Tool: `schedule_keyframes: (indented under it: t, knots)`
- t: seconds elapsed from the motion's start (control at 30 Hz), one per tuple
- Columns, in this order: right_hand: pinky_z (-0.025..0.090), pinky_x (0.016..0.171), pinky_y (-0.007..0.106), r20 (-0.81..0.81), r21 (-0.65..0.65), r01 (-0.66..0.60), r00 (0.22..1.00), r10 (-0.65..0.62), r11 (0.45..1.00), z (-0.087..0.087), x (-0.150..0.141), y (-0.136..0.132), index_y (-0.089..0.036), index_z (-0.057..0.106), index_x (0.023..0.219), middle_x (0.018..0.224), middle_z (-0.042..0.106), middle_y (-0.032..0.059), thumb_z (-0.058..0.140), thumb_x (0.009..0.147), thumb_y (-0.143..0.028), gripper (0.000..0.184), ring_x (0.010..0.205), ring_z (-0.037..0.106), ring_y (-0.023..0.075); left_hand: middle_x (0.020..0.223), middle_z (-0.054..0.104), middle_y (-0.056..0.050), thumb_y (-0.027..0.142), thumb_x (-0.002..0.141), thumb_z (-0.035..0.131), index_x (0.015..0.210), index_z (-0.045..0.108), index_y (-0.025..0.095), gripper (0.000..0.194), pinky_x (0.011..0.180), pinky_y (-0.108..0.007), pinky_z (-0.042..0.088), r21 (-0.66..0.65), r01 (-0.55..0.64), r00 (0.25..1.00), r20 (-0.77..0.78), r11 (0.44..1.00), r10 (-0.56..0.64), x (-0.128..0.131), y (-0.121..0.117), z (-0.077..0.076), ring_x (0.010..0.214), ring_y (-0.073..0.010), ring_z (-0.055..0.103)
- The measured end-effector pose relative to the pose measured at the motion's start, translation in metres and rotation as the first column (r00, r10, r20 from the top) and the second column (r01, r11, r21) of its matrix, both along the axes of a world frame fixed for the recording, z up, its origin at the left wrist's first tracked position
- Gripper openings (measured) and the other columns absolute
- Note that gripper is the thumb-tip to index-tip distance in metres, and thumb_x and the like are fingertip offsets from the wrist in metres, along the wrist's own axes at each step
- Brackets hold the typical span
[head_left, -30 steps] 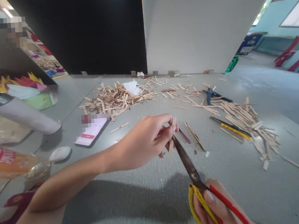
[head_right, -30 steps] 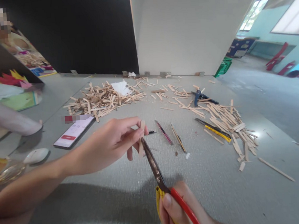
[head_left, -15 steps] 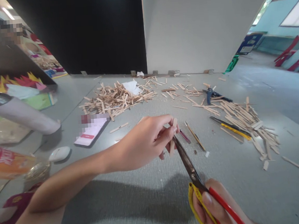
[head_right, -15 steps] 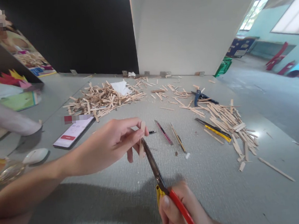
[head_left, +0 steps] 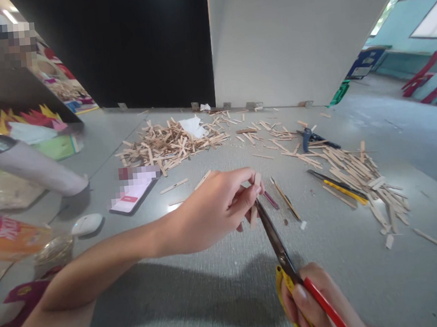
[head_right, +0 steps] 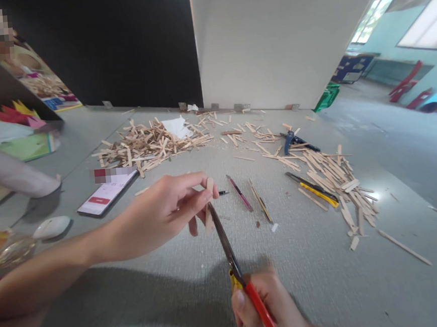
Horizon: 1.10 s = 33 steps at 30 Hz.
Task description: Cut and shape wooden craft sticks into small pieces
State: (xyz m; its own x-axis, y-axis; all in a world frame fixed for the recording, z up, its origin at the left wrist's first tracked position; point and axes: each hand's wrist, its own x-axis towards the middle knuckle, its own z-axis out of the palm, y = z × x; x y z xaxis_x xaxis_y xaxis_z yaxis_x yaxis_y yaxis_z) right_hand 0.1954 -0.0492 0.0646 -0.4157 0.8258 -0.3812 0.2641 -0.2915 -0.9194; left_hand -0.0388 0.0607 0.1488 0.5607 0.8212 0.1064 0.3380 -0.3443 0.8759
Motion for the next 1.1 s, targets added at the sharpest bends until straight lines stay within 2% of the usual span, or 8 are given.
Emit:
schedule_keyframes:
  t: [0.17,0.33,0.47,0.53,0.63,0.8,0.97,1.1]
  knots:
    - [0.026,0.041,0.023,0.017,0.07,-0.038,0.999,0.037,0.997,-0.005,0.0,0.003,-0.023,0.048,0.069,0.049,0.043,-0.0042,0.04,0.092,-0.098,0.079,0.04,0.039,0.0073,0.069,0.072,0.004,0.027,0.113,0.044,0.088,0.054,0.022,0.028,0.054,-0.017,0.051,0.11,-0.024,0.999,-0.037,0.994,0.028,0.002,-0.002,-0.001,0.054,-0.0093,0.068]
    - [0.024,0.036,0.023,-0.002,0.182,-0.048,0.999,0.05,0.982,-0.019,0.003,0.002,-0.025,0.046,0.07,0.049,0.041,-0.0045,0.041,0.098,-0.091,0.072,0.039,0.035,0.0075,0.072,0.074,0.002,0.025,0.113,0.044,0.089,0.053,0.021,0.026,0.054,-0.019,0.049,0.173,-0.047,0.998,-0.042,0.984,0.055,0.005,-0.005,-0.003,0.054,-0.0089,0.068]
    - [0.026,0.04,0.024,0.099,0.227,-0.001,0.995,-0.022,0.974,-0.016,0.0,0.002,-0.025,0.042,0.069,0.054,0.041,-0.0036,0.043,0.098,-0.089,0.07,0.043,0.038,0.0084,0.077,0.076,0.002,0.023,0.112,0.044,0.09,0.053,0.021,0.024,0.056,-0.019,0.049,0.208,-0.059,0.998,-0.007,0.976,0.062,0.007,-0.008,-0.005,0.055,-0.0077,0.067]
    - [0.026,0.041,0.024,0.094,0.232,0.001,0.995,-0.023,0.973,-0.014,0.0,0.0,-0.025,0.044,0.07,0.056,0.041,-0.0036,0.044,0.098,-0.089,0.07,0.045,0.039,0.0086,0.08,0.077,0.002,0.021,0.112,0.045,0.092,0.054,0.021,0.022,0.058,-0.018,0.049,0.255,-0.074,0.997,0.006,0.964,0.075,0.007,-0.009,-0.006,0.056,-0.0069,0.067]
    - [0.028,0.042,0.024,-0.009,0.202,0.002,1.0,0.0,0.979,-0.013,0.003,-0.004,-0.022,0.054,0.081,0.06,0.045,-0.0035,0.047,0.098,-0.089,0.069,0.047,0.041,0.009,0.082,0.078,0.001,0.02,0.111,0.047,0.091,0.053,0.021,0.021,0.059,-0.017,0.049,0.299,-0.091,0.996,0.016,0.95,0.091,0.006,-0.009,-0.007,0.056,-0.0061,0.067]
    - [0.03,0.045,0.024,-0.105,0.157,0.008,0.994,0.008,0.988,-0.014,0.009,-0.007,-0.02,0.058,0.088,0.068,0.054,-0.0016,0.053,0.097,-0.087,0.067,0.049,0.042,0.0079,0.07,0.074,0.004,0.021,0.112,0.046,0.091,0.057,0.02,0.024,0.055,-0.016,0.047,0.246,-0.085,0.996,0.008,0.966,0.085,0.007,-0.006,-0.006,0.052,-0.0066,0.065]
    - [0.026,0.044,0.023,-0.17,0.067,-0.027,0.985,0.038,0.997,-0.007,0.004,-0.003,-0.022,0.055,0.082,0.06,0.044,-0.0058,0.049,0.095,-0.092,0.071,0.047,0.036,0.0072,0.068,0.072,0.004,0.023,0.113,0.046,0.092,0.058,0.019,0.024,0.053,-0.015,0.048,0.192,-0.076,0.997,0.03,0.978,0.071,0.008,-0.005,-0.006,0.052,-0.0072,0.066]
    - [0.026,0.045,0.022,-0.129,-0.027,-0.016,0.992,0.012,1.0,-0.003,0.0,-0.004,-0.022,0.053,0.077,0.056,0.041,-0.007,0.046,0.089,-0.098,0.078,0.047,0.034,0.0069,0.07,0.071,0.005,0.023,0.113,0.046,0.093,0.058,0.02,0.023,0.052,-0.015,0.051,0.141,-0.076,0.996,0.066,0.987,0.067,0.008,-0.006,-0.007,0.052,-0.0078,0.067]
